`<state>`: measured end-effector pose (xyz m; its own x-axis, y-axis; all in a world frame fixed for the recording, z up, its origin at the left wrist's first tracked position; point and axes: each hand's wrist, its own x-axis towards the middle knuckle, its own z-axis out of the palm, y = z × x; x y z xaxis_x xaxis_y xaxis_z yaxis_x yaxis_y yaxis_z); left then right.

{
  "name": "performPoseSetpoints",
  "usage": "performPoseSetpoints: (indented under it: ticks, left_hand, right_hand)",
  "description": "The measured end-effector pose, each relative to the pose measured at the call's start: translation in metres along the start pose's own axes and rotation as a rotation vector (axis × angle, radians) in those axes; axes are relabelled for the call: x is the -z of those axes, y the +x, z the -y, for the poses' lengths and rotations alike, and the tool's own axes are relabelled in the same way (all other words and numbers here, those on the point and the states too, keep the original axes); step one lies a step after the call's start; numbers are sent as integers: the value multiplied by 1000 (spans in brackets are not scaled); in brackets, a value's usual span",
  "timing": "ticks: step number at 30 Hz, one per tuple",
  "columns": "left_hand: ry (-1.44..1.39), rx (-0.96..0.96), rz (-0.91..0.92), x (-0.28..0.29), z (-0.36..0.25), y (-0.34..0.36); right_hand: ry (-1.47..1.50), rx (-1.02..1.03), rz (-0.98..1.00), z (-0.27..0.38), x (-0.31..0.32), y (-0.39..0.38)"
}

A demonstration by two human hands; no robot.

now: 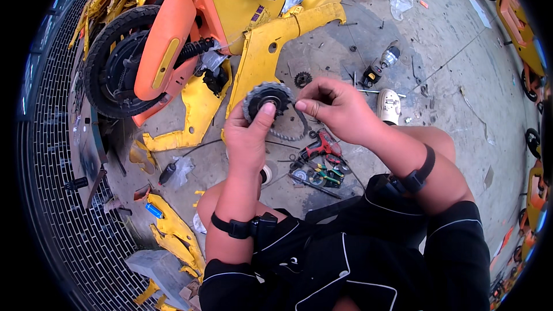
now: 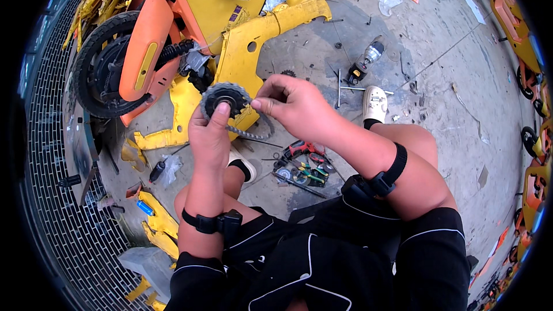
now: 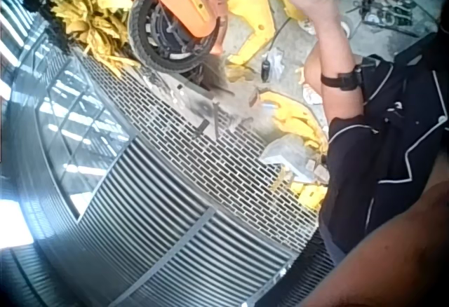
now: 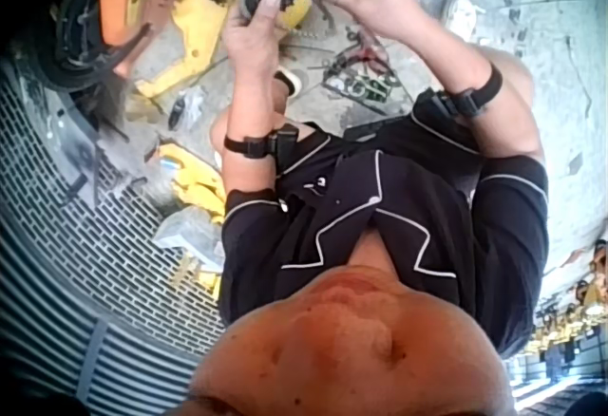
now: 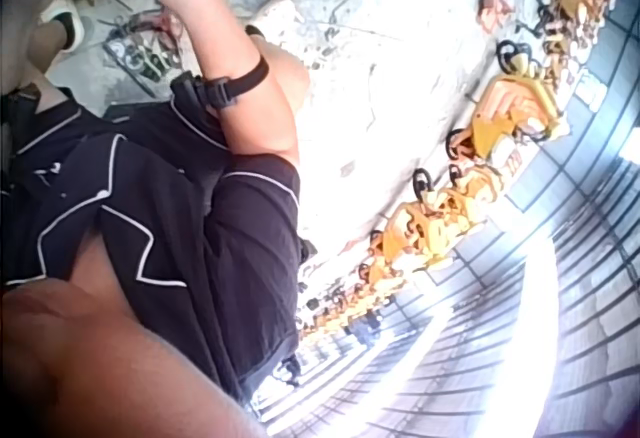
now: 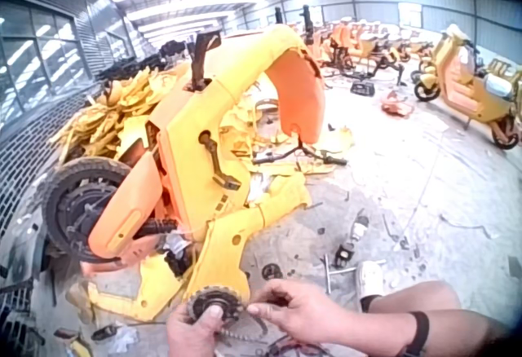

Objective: The person assembles or repairs a vehicle part by hand, using a power drill to secure components including a gear and a chain.

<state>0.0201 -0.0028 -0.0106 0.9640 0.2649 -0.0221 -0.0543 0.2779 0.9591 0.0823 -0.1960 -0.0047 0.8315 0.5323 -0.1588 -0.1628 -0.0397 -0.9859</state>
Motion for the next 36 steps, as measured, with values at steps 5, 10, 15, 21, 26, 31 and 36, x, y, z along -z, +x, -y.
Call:
performPoseSetpoints:
  ticks: [5, 10, 15, 21, 26, 31, 36]
  left_hand:
    - [89, 10, 42, 2, -6, 3]
    - [144, 63, 61, 1, 1, 1]
    - [-28, 31, 63, 2, 3, 3]
    - [-96, 21, 87, 4, 3, 3]
    - [47, 68, 82, 5, 1, 2]
    - [223, 102, 115, 6, -3, 0]
    - [255, 103, 141, 6, -2, -1]
  right_hand:
    - [-12, 184, -102, -4, -8, -1]
    - [-309, 204, -50, 13, 7, 4]
    - [-401, 196, 1, 13, 6, 4]
    - [-505, 154, 181, -5, 3, 3]
    - [-735, 112, 304, -9, 1, 1]
    - [-691, 129, 202, 5, 15, 4]
    - [-391, 196, 161, 17, 19, 10]
